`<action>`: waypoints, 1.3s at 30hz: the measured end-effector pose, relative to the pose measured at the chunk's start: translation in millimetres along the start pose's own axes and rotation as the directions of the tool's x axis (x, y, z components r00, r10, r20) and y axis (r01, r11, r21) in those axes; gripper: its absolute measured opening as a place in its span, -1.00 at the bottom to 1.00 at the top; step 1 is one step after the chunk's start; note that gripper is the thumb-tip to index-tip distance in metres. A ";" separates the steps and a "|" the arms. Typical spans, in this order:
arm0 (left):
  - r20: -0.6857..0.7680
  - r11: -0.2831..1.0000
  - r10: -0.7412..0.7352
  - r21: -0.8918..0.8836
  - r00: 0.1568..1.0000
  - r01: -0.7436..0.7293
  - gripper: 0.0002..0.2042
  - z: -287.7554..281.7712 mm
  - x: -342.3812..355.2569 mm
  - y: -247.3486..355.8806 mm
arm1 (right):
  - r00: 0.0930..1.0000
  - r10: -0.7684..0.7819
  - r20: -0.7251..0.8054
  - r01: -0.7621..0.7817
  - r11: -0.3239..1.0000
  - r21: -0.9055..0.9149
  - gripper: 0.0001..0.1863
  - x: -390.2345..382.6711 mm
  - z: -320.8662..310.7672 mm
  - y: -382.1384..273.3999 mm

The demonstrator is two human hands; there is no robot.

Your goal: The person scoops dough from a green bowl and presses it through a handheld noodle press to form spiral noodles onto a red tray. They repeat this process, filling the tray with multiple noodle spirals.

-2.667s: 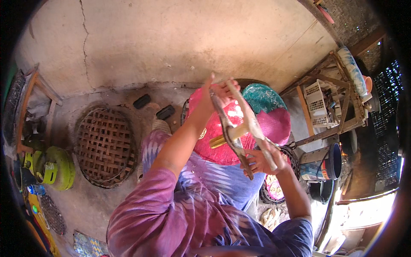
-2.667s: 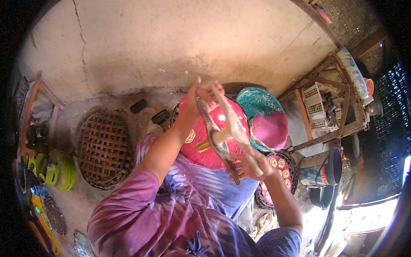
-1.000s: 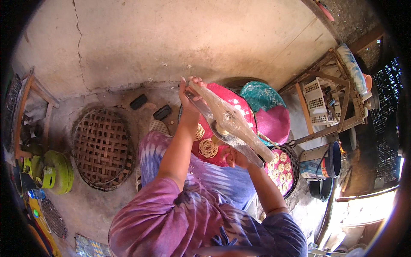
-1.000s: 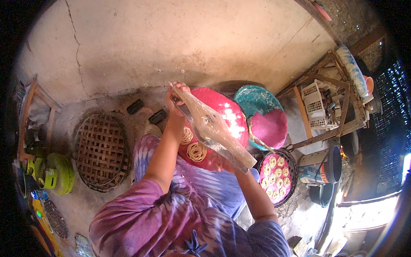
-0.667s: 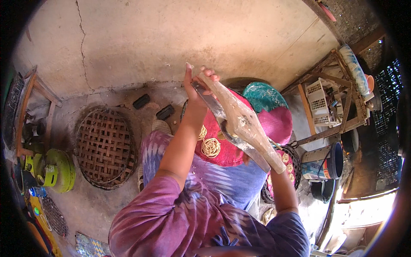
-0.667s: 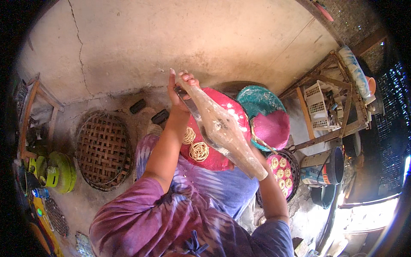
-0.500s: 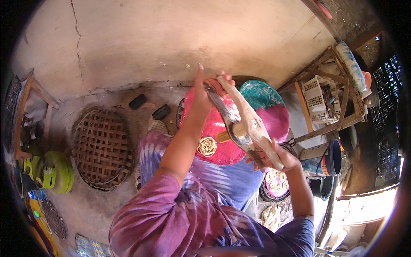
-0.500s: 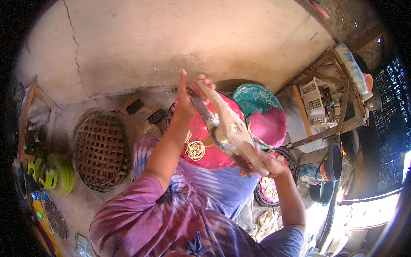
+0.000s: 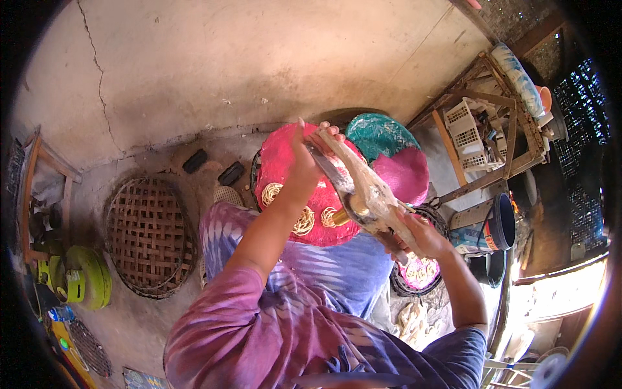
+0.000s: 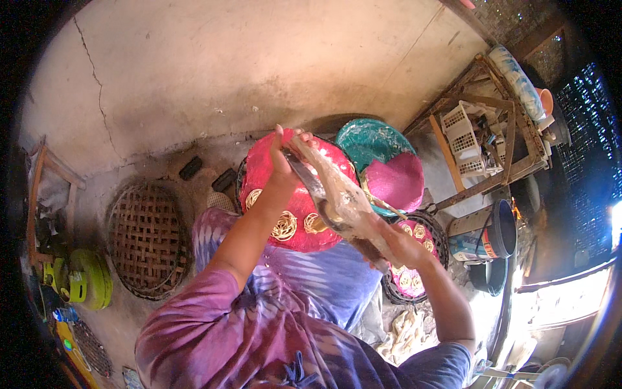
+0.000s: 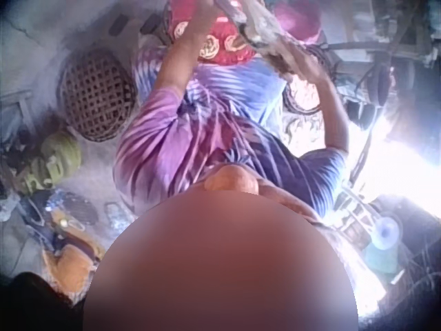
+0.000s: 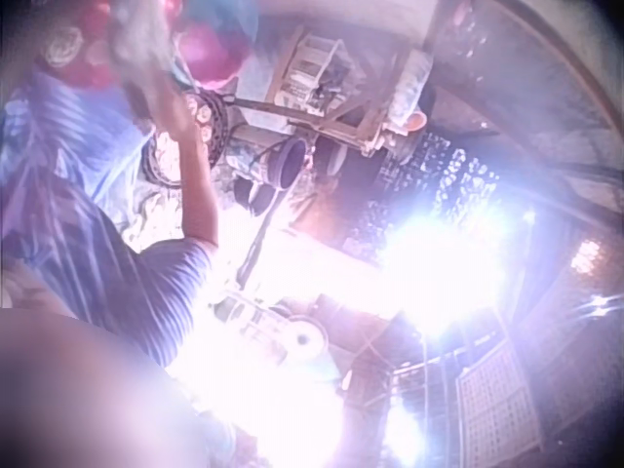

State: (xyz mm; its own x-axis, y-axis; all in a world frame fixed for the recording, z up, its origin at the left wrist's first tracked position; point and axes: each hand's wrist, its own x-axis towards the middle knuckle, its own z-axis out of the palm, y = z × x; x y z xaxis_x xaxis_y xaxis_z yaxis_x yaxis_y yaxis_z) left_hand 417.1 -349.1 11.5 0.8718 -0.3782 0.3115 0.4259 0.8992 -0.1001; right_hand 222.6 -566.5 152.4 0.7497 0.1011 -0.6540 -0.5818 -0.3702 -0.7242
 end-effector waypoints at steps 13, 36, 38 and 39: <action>-0.008 0.999 -0.001 0.047 1.000 0.001 -0.42 -1.2 -5.3 -8.5 | 0.996 -0.085 0.004 0.085 0.995 -0.055 -0.26 -6.1 -1.0 15.9; 0.134 0.982 0.174 -0.097 0.976 -0.162 -0.51 -28.5 9.2 22.1 | 0.881 -0.306 0.360 0.009 0.772 0.636 -0.37 124.3 23.2 102.8; 0.187 0.985 0.171 -0.046 0.967 -0.165 -0.51 -13.8 9.9 32.8 | 0.902 -0.411 0.132 0.397 0.910 0.119 -0.41 125.1 32.9 94.9; 0.229 0.986 0.166 -0.021 0.959 -0.166 -0.51 -3.1 8.8 38.2 | 0.796 -0.604 0.050 0.580 0.735 -0.351 -0.43 128.2 39.4 90.8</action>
State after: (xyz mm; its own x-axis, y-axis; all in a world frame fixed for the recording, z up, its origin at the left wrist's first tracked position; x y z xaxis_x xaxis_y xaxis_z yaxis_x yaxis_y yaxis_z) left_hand 441.8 -318.8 7.5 0.8517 -0.1629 0.4981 0.2802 0.9447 -0.1702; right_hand 253.5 -550.7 -5.8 0.9319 0.3503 -0.0942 0.1177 -0.5377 -0.8349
